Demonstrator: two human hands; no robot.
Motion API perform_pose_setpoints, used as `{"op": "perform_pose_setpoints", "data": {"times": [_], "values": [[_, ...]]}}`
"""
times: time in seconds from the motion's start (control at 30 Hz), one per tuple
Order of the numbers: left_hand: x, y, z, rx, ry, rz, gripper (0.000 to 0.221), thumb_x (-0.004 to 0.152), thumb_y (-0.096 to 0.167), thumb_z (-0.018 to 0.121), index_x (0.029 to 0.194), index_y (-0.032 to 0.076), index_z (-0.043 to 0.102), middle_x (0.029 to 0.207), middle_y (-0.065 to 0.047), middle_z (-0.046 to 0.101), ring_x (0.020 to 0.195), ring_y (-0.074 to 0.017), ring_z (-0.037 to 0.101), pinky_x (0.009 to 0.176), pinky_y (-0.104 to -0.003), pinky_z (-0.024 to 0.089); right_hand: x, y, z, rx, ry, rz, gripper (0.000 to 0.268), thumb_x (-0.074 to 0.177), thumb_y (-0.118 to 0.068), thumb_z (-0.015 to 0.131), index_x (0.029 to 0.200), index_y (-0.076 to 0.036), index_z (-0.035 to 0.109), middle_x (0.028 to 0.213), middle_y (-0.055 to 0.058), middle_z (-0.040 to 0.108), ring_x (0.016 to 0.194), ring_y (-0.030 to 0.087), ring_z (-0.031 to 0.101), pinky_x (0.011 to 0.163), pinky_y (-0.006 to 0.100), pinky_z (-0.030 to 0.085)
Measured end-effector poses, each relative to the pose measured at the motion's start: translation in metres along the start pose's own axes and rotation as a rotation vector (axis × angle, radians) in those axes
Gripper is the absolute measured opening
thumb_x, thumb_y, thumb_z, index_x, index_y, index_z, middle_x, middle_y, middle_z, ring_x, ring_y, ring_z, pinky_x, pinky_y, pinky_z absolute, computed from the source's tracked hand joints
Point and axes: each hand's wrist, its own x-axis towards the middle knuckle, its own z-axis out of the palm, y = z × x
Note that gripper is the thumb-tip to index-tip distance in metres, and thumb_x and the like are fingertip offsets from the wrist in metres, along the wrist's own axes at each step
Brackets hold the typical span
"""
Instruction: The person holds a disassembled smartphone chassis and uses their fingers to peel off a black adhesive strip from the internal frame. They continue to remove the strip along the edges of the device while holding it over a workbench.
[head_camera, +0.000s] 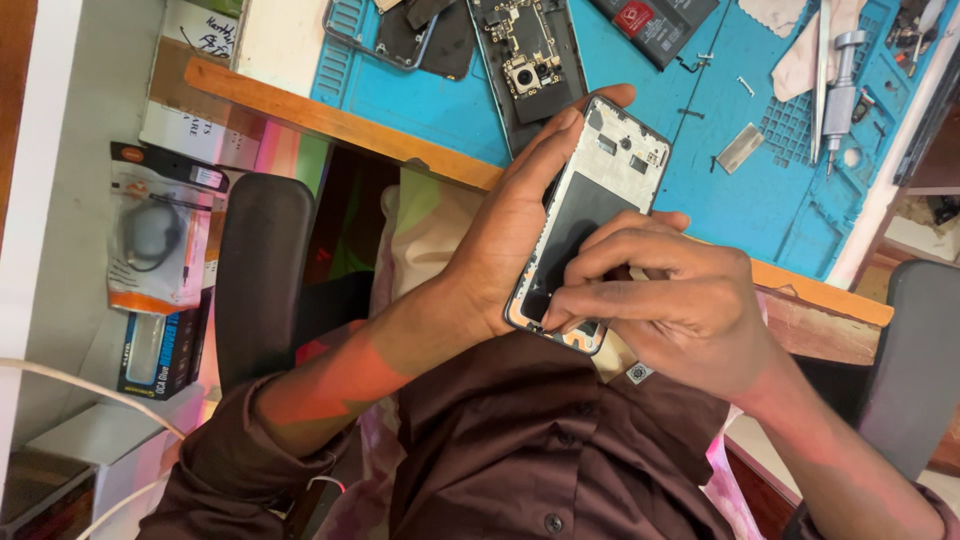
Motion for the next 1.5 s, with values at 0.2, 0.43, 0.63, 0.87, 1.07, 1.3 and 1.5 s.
{"op": "perform_pose_setpoints", "data": {"times": [0.2, 0.43, 0.63, 0.87, 1.07, 1.3, 1.5], "values": [[-0.001, -0.001, 0.0, -0.009, -0.003, 0.007, 0.04, 0.118, 0.034, 0.042, 0.149, 0.01, 0.051, 0.115, -0.005, 0.057, 0.103, -0.0146, 0.058, 0.091, -0.031, 0.054, 0.0, -0.001, 0.004, -0.061, 0.037, -0.051, 0.038, 0.071, 0.018, 0.071, 0.099, -0.005, 0.078, 0.096, 0.009, 0.07, 0.09, 0.021, 0.07, 0.075, 0.031, 0.058], [-0.001, -0.002, 0.002, 0.021, 0.051, 0.025, 0.041, 0.119, 0.033, 0.043, 0.15, 0.007, 0.051, 0.115, -0.007, 0.058, 0.103, -0.0155, 0.059, 0.092, -0.031, 0.055, -0.004, -0.01, 0.015, -0.079, 0.139, 0.005, 0.038, 0.07, 0.022, 0.062, 0.095, -0.003, 0.077, 0.092, 0.008, 0.071, 0.087, 0.02, 0.071, 0.076, 0.029, 0.056], [-0.002, -0.002, 0.006, -0.018, 0.031, -0.03, 0.04, 0.112, 0.036, 0.039, 0.145, 0.014, 0.048, 0.109, -0.009, 0.061, 0.093, -0.0281, 0.068, 0.081, -0.042, 0.059, -0.006, -0.016, 0.023, -0.079, 0.186, 0.051, 0.037, 0.072, 0.023, 0.06, 0.095, 0.0, 0.077, 0.09, 0.008, 0.072, 0.085, 0.019, 0.072, 0.075, 0.027, 0.058], [0.0, -0.002, 0.002, 0.076, 0.09, 0.022, 0.042, 0.116, 0.034, 0.044, 0.148, 0.007, 0.052, 0.115, -0.007, 0.06, 0.103, -0.0171, 0.061, 0.091, -0.033, 0.055, -0.001, -0.011, 0.013, 0.014, 0.105, 0.038, 0.038, 0.072, 0.023, 0.058, 0.097, 0.0, 0.076, 0.092, 0.009, 0.072, 0.088, 0.019, 0.075, 0.076, 0.027, 0.062], [0.0, -0.001, 0.001, 0.051, 0.072, -0.001, 0.042, 0.115, 0.035, 0.044, 0.146, 0.008, 0.052, 0.114, -0.006, 0.06, 0.101, -0.0169, 0.061, 0.09, -0.033, 0.055, -0.002, -0.008, 0.009, -0.012, 0.071, 0.019, 0.038, 0.071, 0.023, 0.062, 0.096, -0.002, 0.078, 0.092, 0.008, 0.073, 0.086, 0.019, 0.074, 0.074, 0.027, 0.059], [0.001, -0.003, -0.009, -0.03, 0.025, -0.011, 0.041, 0.118, 0.033, 0.045, 0.15, 0.008, 0.051, 0.117, -0.007, 0.06, 0.103, -0.017, 0.062, 0.09, -0.032, 0.054, -0.003, -0.007, 0.008, -0.027, 0.091, 0.037, 0.042, 0.071, 0.022, 0.058, 0.1, -0.002, 0.076, 0.094, 0.008, 0.072, 0.088, 0.019, 0.074, 0.077, 0.028, 0.06], [0.004, 0.003, 0.0, -0.043, -0.033, -0.139, 0.038, 0.106, 0.041, 0.045, 0.138, 0.021, 0.052, 0.11, -0.008, 0.065, 0.093, -0.0284, 0.07, 0.079, -0.038, 0.059, 0.002, -0.013, 0.007, -0.066, 0.001, -0.044, 0.052, 0.067, 0.02, 0.064, 0.105, -0.01, 0.083, 0.092, 0.005, 0.068, 0.085, 0.016, 0.069, 0.073, 0.031, 0.054]]}}
